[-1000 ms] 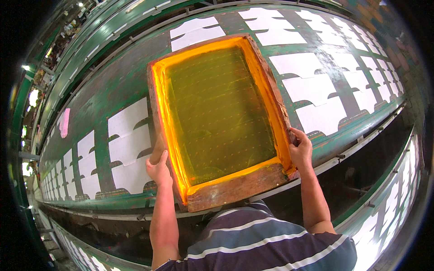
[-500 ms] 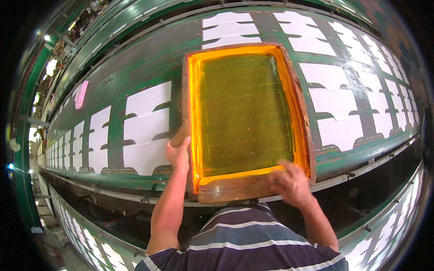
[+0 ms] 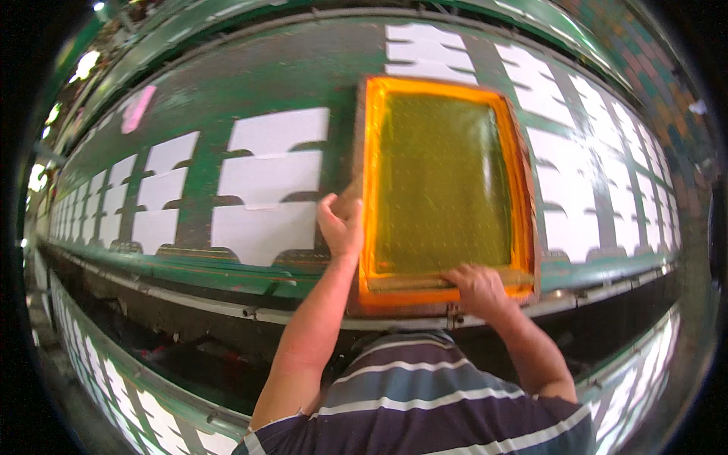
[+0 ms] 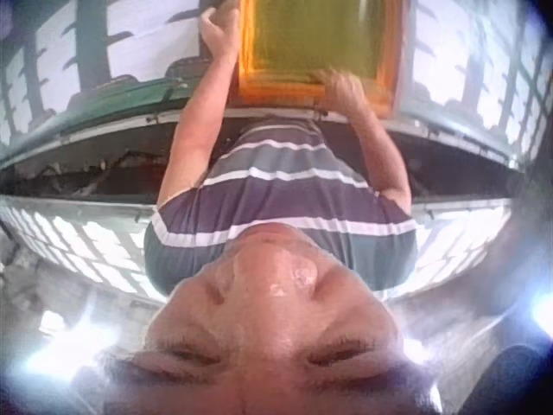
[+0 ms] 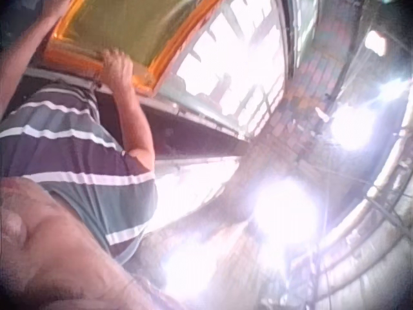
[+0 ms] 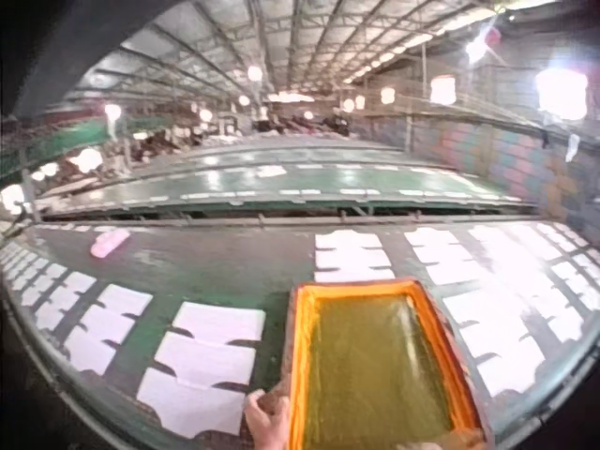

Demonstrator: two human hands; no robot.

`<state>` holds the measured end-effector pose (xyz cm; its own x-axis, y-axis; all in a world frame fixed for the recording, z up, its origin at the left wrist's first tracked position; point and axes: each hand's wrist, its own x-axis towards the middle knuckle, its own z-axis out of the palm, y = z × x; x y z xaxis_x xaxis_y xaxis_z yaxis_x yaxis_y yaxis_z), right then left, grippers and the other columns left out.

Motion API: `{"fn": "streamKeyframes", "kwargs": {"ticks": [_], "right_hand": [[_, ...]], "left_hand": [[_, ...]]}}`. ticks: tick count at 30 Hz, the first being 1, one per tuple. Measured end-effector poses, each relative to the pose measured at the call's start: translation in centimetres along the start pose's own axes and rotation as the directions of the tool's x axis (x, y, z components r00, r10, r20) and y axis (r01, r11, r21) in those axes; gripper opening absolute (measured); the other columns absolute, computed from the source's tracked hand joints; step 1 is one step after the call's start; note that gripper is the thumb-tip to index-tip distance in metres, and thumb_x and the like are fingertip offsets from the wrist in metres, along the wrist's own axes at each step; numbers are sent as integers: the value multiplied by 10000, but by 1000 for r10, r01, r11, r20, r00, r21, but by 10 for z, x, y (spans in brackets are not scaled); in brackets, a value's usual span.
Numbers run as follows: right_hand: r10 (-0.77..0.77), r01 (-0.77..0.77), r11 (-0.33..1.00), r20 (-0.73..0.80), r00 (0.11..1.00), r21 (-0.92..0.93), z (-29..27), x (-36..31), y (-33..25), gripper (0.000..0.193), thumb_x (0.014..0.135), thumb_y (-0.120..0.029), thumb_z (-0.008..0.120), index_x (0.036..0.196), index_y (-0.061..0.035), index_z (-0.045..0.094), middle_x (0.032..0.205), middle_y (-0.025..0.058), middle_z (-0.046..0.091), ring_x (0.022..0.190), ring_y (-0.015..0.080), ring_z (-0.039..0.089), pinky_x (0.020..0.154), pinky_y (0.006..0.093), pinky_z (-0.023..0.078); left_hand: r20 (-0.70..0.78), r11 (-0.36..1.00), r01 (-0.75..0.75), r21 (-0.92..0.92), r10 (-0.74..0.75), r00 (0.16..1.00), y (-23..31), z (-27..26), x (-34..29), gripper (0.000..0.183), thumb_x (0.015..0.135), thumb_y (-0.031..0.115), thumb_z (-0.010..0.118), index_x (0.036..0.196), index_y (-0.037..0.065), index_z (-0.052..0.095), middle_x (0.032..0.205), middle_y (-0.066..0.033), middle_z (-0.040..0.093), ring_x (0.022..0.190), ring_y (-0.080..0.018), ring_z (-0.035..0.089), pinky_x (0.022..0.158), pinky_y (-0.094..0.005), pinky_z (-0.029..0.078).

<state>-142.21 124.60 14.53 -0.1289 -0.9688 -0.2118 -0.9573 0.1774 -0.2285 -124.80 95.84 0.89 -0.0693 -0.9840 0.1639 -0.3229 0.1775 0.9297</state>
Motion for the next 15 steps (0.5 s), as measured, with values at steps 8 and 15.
{"fn": "streamKeyframes", "kwargs": {"ticks": [8, 15], "right_hand": [[42, -36, 994, -53, 998, 107, 14, -34, -13, 506, 828, -41, 725, 1321, -123, 795, 1249, 111, 795, 1190, 349, 752, 1026, 486, 581], [-14, 16, 1000, -291, 957, 5, 41, -28, -9, 530, 881, -116, 709, 1407, -159, 756, 1353, 87, 742, 1258, 291, 726, 1038, 450, 563]], "left_hand": [[0, 998, -58, 8, 58, 998, -1, 0, 0, 684, 967, 422, 868, 1410, -29, 605, 1429, -247, 597, 1343, -407, 569, 1198, -507, 439], [47, 999, 8, -41, -6, 999, 10, -3, -1, 643, 1009, 354, 837, 1443, -35, 565, 1469, -240, 547, 1374, -393, 546, 1194, -504, 445]]}}
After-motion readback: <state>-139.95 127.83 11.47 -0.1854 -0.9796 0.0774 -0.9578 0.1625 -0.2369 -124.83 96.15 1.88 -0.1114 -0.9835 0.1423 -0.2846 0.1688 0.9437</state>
